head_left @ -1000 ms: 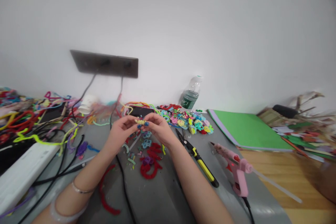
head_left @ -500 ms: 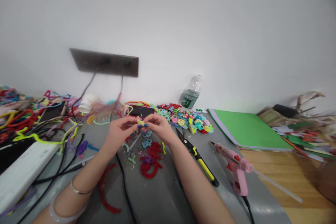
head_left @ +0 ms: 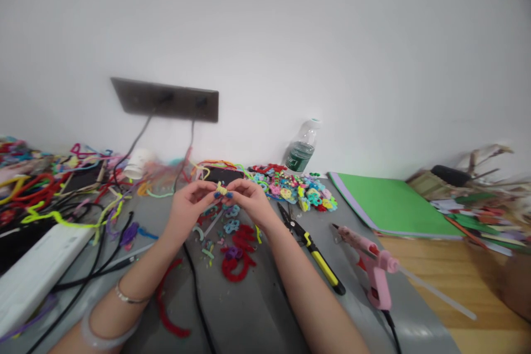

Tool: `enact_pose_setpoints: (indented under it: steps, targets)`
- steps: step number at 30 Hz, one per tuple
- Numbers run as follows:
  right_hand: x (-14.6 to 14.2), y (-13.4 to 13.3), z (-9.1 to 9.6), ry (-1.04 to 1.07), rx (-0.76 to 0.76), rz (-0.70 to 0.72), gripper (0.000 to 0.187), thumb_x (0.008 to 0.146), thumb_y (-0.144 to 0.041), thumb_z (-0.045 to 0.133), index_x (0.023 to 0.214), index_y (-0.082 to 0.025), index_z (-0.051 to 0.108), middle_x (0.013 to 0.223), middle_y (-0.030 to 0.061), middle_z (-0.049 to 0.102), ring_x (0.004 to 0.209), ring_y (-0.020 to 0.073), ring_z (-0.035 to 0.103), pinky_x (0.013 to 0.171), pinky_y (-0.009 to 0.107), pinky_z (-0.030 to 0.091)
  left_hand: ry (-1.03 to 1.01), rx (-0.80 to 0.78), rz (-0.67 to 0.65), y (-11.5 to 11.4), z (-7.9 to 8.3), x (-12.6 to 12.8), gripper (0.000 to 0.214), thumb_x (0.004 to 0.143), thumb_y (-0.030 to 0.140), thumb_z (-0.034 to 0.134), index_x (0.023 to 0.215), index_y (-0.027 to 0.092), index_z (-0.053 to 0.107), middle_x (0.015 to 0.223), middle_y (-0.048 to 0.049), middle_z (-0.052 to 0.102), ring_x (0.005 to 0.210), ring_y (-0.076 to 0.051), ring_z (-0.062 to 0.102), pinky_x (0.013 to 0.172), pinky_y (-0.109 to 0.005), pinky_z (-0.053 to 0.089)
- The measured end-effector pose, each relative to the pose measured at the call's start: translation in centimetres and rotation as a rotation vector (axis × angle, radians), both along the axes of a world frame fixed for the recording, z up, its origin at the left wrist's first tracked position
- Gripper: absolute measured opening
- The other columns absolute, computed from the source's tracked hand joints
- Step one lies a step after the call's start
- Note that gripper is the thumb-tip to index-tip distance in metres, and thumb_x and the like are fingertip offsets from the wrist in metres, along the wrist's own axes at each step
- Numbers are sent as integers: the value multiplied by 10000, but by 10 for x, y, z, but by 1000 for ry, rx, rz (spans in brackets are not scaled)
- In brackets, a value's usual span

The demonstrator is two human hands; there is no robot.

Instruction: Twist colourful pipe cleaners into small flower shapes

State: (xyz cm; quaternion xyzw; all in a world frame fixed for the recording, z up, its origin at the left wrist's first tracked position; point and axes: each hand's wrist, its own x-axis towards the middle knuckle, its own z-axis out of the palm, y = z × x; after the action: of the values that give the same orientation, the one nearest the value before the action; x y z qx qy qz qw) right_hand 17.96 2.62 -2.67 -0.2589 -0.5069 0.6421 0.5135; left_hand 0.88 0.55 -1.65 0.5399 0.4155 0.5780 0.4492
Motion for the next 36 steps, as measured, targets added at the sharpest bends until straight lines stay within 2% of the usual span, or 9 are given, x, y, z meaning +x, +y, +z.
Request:
enact_pose_setpoints:
  steps: [6,12,25,36]
  targets:
    - [1,-1,1,-56,30,6,265,707,-383,807,823,-186,672,748,15,724,649,148,687,680,283,579,57,17,2,0,-5,-2,272,709,373,793,867,158,741,868,-67,769,773,-189,712,765,-296,587]
    - [2,0,2,-98,39,-14,268,686,-388,815,796,-182,683,755,20,724,677,158,692,687,292,584,103,40,-5,0,-4,-1,245,721,359,771,863,159,757,891,-76,780,831,-210,719,788,-304,585]
    - [4,1,-3,-166,65,-56,297,672,-423,819,764,-179,678,716,22,715,665,163,682,672,291,567,174,35,-24,0,0,-2,179,707,316,759,804,168,785,812,-75,794,760,-220,732,721,-313,600]
    - [5,0,1,-211,120,-93,273,659,-410,825,708,-182,682,685,12,685,636,141,627,661,283,540,168,36,-72,0,1,-2,186,699,336,770,784,171,781,760,-71,787,681,-200,722,651,-285,589]
